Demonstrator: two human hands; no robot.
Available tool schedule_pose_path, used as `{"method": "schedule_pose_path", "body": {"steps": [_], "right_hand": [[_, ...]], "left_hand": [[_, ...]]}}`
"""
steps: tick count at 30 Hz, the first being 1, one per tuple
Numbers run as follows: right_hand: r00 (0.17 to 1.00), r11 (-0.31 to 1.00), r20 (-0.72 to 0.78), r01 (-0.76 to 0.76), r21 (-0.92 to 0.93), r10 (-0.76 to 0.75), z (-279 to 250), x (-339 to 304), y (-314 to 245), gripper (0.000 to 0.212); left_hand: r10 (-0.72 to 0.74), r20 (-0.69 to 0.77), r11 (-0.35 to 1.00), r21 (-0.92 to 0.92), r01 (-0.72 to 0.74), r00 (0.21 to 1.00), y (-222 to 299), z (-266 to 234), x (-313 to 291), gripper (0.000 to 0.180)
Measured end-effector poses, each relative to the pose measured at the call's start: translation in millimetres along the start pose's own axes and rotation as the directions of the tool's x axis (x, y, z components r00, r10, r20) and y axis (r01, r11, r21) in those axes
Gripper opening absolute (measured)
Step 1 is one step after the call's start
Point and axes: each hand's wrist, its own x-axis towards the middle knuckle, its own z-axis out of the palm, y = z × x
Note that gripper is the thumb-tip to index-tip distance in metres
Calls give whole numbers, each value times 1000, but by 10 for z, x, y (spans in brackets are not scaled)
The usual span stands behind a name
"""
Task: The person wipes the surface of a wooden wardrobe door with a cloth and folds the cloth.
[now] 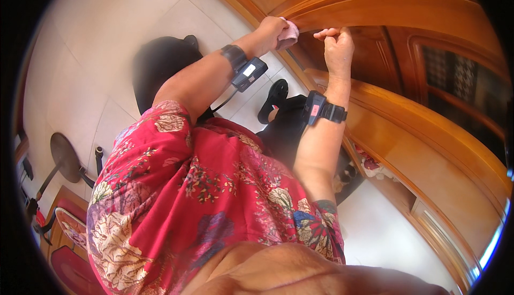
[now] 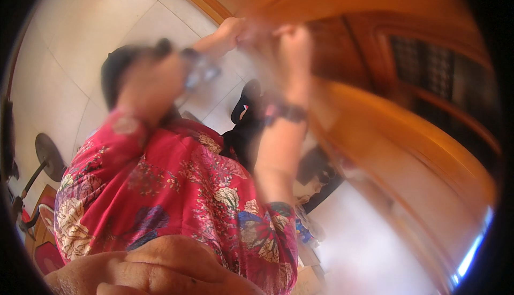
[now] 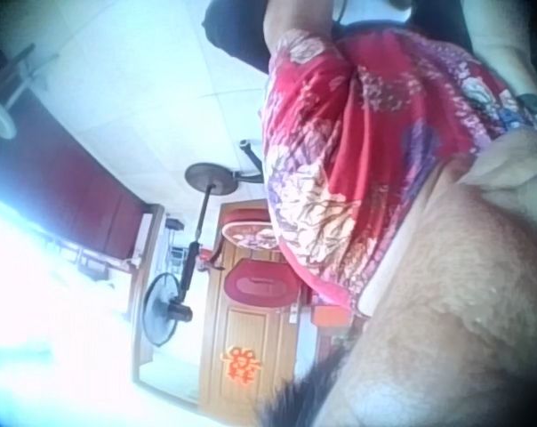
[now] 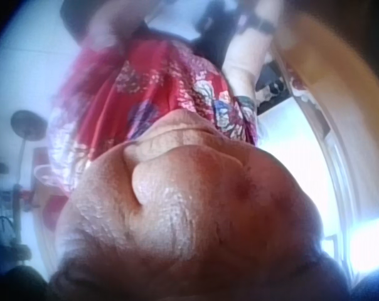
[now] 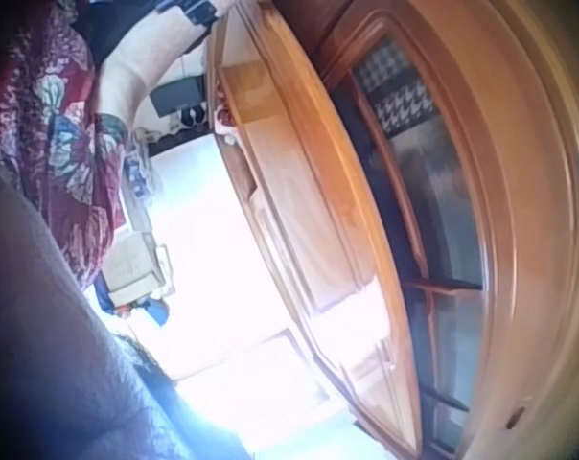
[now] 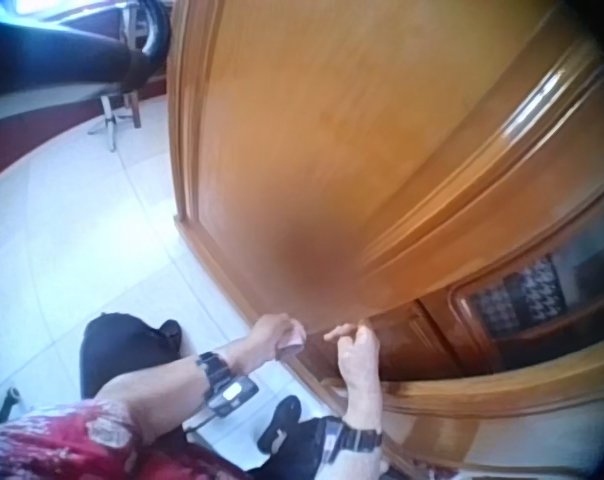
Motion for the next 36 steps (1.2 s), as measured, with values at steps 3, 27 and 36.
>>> {"method": "schedule_pose_path", "body": {"steps": [3,27,36], "right_hand": [[999,998,-8,-38,-50,38,-69,-44,38,12],[965,934,83,262,-243,-249,-111,-83,-510,39],[998,997,-15,-68,24,69,-103,-31,0,5]], "left_hand": [[37,13,999,2,-37,999,19,300,-261,15],[420,655,903,-369,-219,628,858,812,-1628,39],[907,415,70,24,-997,74,898,923,-1336,47]]}}
